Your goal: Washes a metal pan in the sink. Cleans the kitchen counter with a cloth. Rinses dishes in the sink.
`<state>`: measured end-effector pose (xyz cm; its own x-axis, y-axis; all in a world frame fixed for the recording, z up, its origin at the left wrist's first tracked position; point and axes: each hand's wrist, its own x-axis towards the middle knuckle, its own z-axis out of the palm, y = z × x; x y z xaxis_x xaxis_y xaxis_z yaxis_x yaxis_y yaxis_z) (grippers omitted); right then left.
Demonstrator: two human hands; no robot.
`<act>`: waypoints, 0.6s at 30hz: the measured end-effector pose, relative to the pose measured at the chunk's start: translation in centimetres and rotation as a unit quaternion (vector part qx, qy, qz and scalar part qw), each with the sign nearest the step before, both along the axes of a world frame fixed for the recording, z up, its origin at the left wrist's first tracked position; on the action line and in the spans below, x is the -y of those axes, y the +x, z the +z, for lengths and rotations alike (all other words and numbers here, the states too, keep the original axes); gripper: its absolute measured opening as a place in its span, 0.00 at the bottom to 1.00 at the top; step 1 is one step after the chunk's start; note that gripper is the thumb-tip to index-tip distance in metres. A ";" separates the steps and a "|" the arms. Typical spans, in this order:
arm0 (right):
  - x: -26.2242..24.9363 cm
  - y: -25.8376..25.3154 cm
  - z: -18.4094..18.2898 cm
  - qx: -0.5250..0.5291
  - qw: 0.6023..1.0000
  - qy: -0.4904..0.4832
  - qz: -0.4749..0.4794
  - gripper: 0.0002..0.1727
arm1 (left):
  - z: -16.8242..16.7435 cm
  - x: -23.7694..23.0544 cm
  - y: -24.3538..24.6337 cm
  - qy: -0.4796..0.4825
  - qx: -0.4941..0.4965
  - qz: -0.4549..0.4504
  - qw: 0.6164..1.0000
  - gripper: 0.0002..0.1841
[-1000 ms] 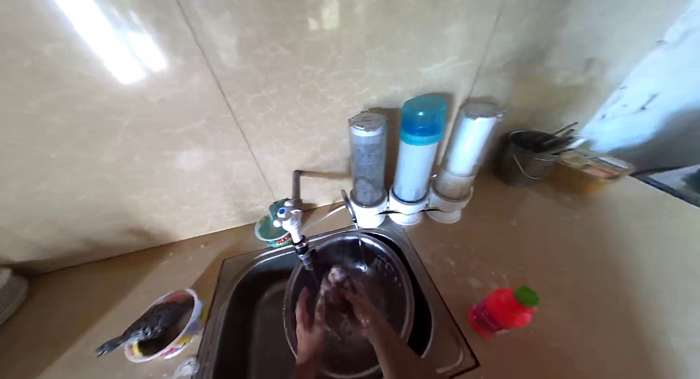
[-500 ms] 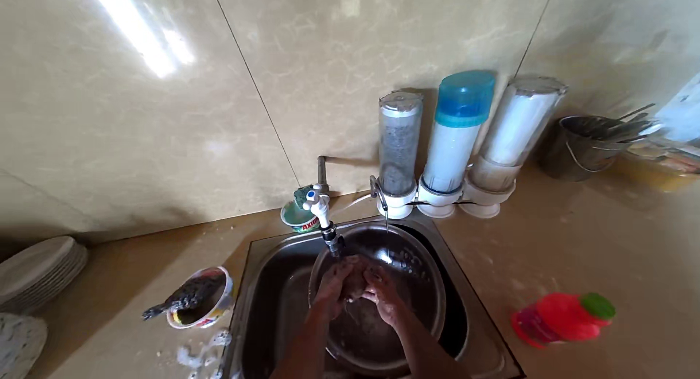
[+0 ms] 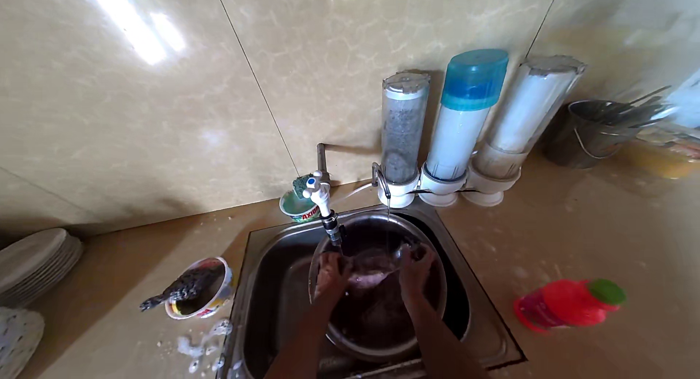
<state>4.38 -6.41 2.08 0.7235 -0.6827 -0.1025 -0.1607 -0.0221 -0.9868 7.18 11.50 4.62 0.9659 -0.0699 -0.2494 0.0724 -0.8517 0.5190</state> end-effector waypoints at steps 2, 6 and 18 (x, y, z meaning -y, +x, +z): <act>0.3 -0.4 0.0 -0.105 0.968 -0.166 0.156 0.29 | -2.4 0.5 -1.4 0.108 -0.075 -0.155 0.979 0.32; -0.5 -1.2 -0.1 -0.372 0.709 -0.348 0.488 0.27 | -5.6 1.6 -3.2 0.137 -0.179 -0.289 0.931 0.32; -0.2 -2.5 -0.4 -0.263 0.921 0.107 0.267 0.27 | -0.5 3.9 -4.6 -0.427 -0.143 -0.029 0.892 0.10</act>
